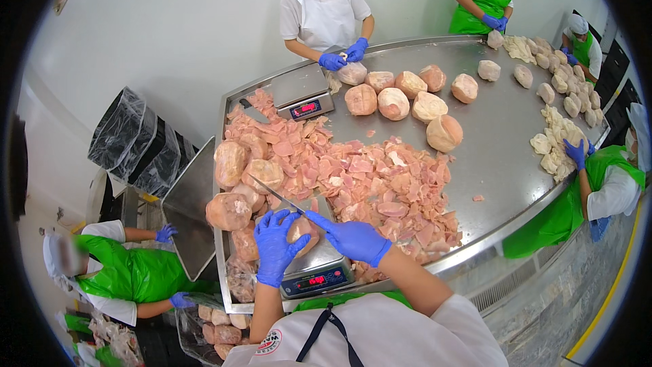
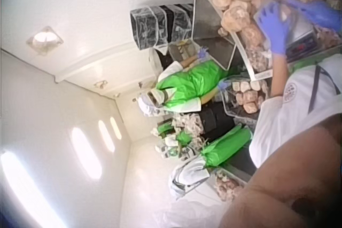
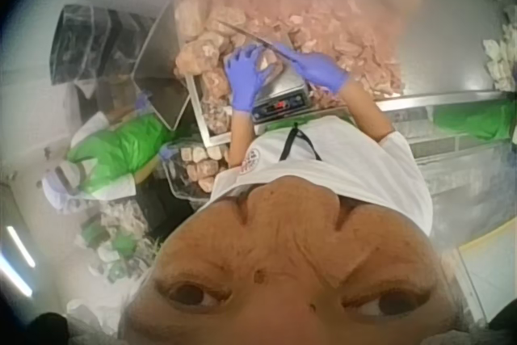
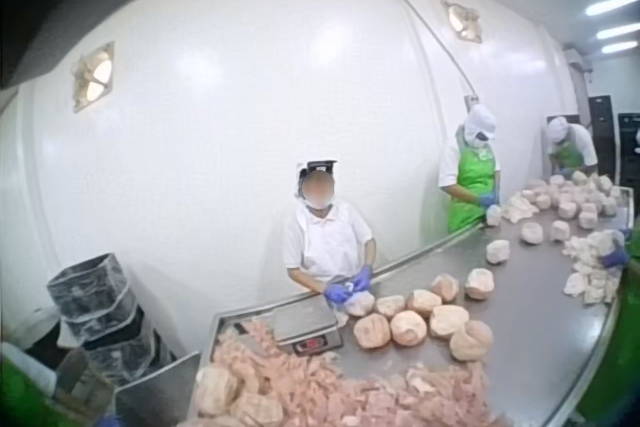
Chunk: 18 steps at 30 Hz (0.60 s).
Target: The person trims fat from raw meat portions using a knife while weighing each piece on a digital scale. Trimmed fat is placed on the table, and finished portions are moved aside. Other workers in the background perform similar trimming tasks.
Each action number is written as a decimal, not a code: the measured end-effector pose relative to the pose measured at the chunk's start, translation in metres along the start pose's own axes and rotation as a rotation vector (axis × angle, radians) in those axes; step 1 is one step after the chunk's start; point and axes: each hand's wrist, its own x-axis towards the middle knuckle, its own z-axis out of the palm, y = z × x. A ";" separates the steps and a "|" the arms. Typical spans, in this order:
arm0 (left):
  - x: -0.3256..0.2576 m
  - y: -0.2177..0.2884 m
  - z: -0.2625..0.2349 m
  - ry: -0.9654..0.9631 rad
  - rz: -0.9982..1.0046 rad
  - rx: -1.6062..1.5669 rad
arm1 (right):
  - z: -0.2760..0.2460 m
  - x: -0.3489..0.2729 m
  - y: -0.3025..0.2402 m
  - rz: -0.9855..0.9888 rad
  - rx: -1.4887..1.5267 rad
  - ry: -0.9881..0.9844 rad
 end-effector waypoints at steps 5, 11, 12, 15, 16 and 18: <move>0.003 0.003 -0.003 0.009 0.000 -0.018 | 0.017 0.011 0.008 0.116 -0.005 -0.108; -0.001 -0.002 0.008 0.072 -0.086 -0.132 | 0.019 -0.007 0.021 0.038 0.136 0.030; 0.000 -0.001 0.007 0.069 -0.085 -0.131 | 0.016 -0.007 0.019 0.007 0.165 0.084; 0.000 0.002 0.004 0.071 -0.080 -0.123 | 0.002 -0.012 0.012 -0.003 0.168 0.044; -0.001 0.001 0.004 0.079 -0.077 -0.113 | 0.001 -0.010 0.010 0.008 0.153 0.010; -0.001 0.002 0.003 0.089 -0.065 -0.106 | 0.000 -0.006 0.005 0.033 0.123 -0.053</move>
